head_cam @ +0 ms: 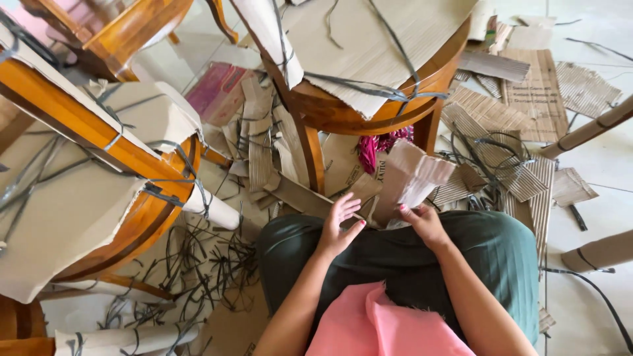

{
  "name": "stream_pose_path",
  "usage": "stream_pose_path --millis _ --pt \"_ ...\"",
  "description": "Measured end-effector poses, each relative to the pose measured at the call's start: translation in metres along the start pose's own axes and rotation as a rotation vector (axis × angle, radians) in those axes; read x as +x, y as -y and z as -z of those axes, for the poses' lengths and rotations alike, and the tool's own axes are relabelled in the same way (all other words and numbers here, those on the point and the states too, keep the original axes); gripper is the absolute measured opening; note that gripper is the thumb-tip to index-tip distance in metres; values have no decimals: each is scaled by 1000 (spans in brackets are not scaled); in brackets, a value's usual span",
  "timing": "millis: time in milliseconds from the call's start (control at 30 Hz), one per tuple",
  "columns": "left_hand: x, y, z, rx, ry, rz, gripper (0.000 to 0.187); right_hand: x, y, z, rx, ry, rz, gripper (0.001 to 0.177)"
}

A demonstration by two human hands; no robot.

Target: Wrapping wooden chair legs with corrugated cardboard and securing them with plastic straps for protection.

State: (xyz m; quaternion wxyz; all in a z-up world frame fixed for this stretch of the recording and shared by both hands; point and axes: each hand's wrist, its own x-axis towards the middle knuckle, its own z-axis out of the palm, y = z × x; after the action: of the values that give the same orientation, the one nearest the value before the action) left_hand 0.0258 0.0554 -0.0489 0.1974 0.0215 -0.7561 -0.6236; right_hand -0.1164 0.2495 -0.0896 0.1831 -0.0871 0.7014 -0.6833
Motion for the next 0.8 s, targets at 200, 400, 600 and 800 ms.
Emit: stream_pose_path --millis 200,400,600,800 --pt "13 -62 -5 -12 -184 -386 99 -6 -4 -2 -289 112 -2 42" --pt "38 -117 -8 221 -196 -562 58 -16 -19 17 -295 124 143 44" --pt "41 -123 -19 198 -128 -519 32 -73 112 5 -112 27 635 106" --pt "52 -135 -24 226 -70 -468 40 -64 159 -1 -355 -95 982 33"
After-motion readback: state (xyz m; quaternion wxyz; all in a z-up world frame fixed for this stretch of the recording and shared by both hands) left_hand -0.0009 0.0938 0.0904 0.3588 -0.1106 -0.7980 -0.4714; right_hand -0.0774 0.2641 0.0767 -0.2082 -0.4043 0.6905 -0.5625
